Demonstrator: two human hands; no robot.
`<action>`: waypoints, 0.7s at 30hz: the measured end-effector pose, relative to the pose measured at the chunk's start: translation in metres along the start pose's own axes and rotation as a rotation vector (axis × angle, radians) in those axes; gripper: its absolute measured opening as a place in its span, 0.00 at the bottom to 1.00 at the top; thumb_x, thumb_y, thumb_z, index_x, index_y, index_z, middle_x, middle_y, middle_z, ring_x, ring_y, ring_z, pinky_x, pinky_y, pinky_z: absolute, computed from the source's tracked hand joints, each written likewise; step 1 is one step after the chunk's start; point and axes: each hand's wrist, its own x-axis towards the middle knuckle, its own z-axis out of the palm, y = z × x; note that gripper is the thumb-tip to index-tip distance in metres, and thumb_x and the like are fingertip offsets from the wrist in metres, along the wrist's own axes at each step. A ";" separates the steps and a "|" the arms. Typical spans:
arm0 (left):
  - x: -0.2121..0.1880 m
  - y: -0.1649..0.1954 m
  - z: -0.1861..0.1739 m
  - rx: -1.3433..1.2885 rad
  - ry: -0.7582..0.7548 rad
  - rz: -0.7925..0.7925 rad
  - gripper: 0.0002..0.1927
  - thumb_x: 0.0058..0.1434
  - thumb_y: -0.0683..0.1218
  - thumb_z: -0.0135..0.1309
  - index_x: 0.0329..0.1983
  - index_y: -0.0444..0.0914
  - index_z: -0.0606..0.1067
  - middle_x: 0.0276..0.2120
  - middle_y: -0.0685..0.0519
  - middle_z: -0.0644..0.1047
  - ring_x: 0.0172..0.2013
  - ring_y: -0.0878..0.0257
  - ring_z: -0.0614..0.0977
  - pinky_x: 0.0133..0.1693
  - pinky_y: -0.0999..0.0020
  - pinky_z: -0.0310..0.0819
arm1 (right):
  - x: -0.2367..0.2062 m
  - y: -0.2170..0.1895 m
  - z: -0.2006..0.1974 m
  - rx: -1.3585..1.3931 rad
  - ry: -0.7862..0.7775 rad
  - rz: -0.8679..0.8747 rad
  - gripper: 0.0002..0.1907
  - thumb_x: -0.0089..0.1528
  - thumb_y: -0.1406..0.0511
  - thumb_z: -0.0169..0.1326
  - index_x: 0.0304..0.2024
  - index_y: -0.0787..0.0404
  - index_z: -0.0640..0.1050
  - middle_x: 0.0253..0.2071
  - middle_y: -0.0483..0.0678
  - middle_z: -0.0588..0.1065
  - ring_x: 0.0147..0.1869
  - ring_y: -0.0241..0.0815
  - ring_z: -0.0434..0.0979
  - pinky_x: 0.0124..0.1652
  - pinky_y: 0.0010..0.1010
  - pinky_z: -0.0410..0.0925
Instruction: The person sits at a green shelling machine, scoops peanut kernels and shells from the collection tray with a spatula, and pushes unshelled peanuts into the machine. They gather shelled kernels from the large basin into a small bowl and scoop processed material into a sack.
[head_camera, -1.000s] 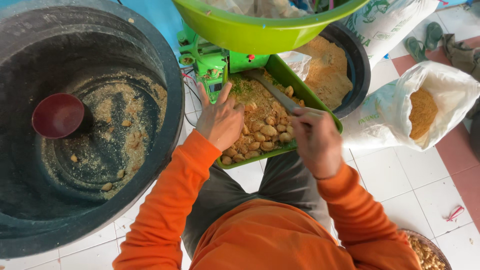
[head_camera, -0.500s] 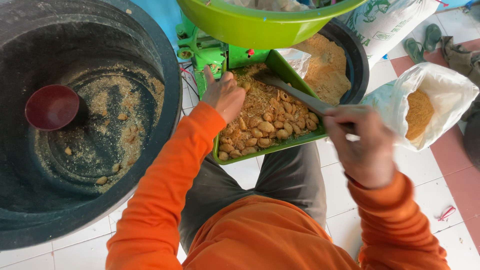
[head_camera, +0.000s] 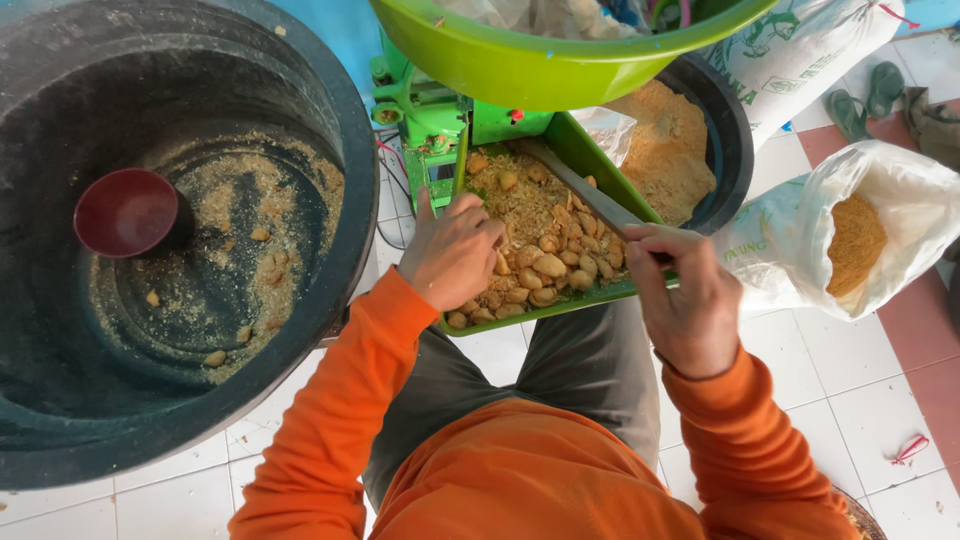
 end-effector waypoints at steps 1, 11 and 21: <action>-0.005 0.002 0.000 -0.010 0.037 0.009 0.12 0.57 0.45 0.57 0.43 0.38 0.79 0.39 0.52 0.79 0.57 0.53 0.72 0.58 0.21 0.52 | -0.002 0.001 -0.003 0.021 -0.010 0.030 0.09 0.71 0.75 0.58 0.47 0.66 0.70 0.50 0.52 0.81 0.44 0.39 0.84 0.43 0.26 0.76; -0.013 0.010 -0.004 -0.014 0.108 0.003 0.10 0.57 0.44 0.56 0.41 0.38 0.80 0.38 0.53 0.79 0.54 0.54 0.75 0.58 0.20 0.51 | -0.012 0.020 0.011 -0.161 0.048 -0.030 0.09 0.65 0.74 0.65 0.45 0.67 0.78 0.50 0.54 0.79 0.47 0.42 0.82 0.45 0.29 0.75; -0.012 0.008 0.000 -0.011 0.107 0.006 0.08 0.60 0.44 0.55 0.41 0.38 0.79 0.36 0.54 0.78 0.51 0.53 0.75 0.59 0.20 0.52 | -0.003 -0.058 -0.051 -0.080 -0.057 0.024 0.12 0.63 0.74 0.66 0.42 0.67 0.74 0.47 0.54 0.80 0.39 0.38 0.83 0.38 0.25 0.76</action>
